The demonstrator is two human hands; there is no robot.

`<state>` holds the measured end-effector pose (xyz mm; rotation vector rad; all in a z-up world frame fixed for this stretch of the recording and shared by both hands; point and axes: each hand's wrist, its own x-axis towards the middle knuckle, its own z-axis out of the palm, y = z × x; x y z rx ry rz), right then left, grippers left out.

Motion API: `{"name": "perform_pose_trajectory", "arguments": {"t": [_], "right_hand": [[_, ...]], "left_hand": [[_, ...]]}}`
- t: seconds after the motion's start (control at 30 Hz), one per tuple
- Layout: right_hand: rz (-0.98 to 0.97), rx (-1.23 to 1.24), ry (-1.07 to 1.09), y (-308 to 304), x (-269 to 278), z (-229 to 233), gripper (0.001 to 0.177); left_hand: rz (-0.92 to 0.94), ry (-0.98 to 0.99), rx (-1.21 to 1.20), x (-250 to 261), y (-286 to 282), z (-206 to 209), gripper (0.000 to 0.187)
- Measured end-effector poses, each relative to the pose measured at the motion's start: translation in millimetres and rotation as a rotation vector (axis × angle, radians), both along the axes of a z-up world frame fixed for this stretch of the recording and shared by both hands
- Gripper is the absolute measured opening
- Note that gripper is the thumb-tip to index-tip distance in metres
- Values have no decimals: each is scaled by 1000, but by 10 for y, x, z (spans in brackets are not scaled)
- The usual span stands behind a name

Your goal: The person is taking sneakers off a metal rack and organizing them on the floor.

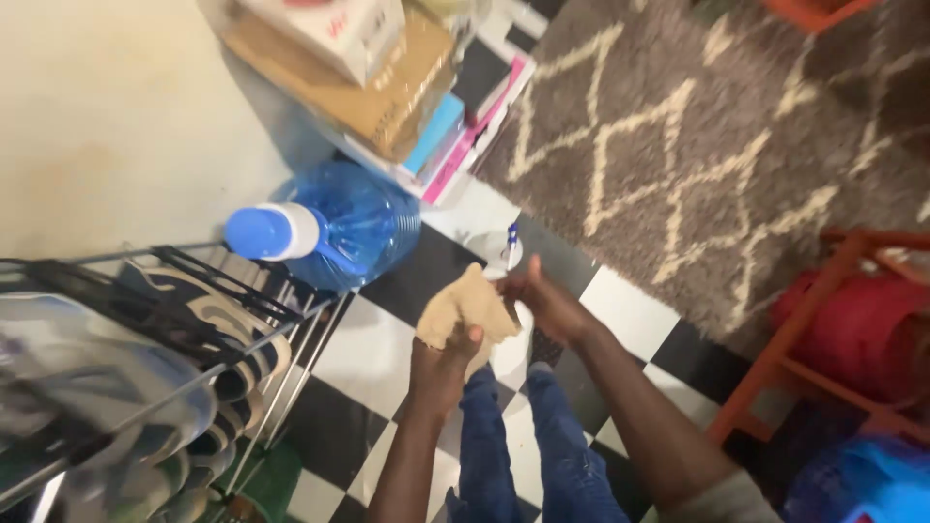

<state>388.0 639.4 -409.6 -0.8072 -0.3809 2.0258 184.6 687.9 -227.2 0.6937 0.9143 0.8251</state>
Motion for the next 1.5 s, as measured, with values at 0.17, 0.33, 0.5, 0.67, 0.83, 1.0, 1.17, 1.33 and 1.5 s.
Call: {"name": "perform_pose_trajectory", "arguments": {"t": [0.17,0.33,0.5,0.67,0.83,1.0,1.17,1.33,1.5], "right_hand": [[-62,10,85,186,90,2375,53],[-346,146,34,-174,442,2607,33],[-236,-16,-656,-235,485,3928,29],[-388,-17,-492,-110,217,4214,28],[-210,238,-583,5,28,4414,36],[-237,548,-755,-65,-85,4758,30],[-528,685,-598,18,-347,4675,23],[-662,471,-529,61,-468,4603,20],[-592,453,-638,-57,-648,4694,25]], "left_hand": [[-285,127,-13,56,-26,759,47],[-252,291,279,152,52,2040,31],[123,447,608,192,-237,2394,26],[519,457,298,529,-490,2280,55],[256,29,119,807,-633,2728,66],[389,-132,159,737,-404,2558,57],[285,-230,258,582,-290,2849,56],[265,-212,235,508,-237,3090,61],[261,-221,261,522,-262,2629,62]]}}
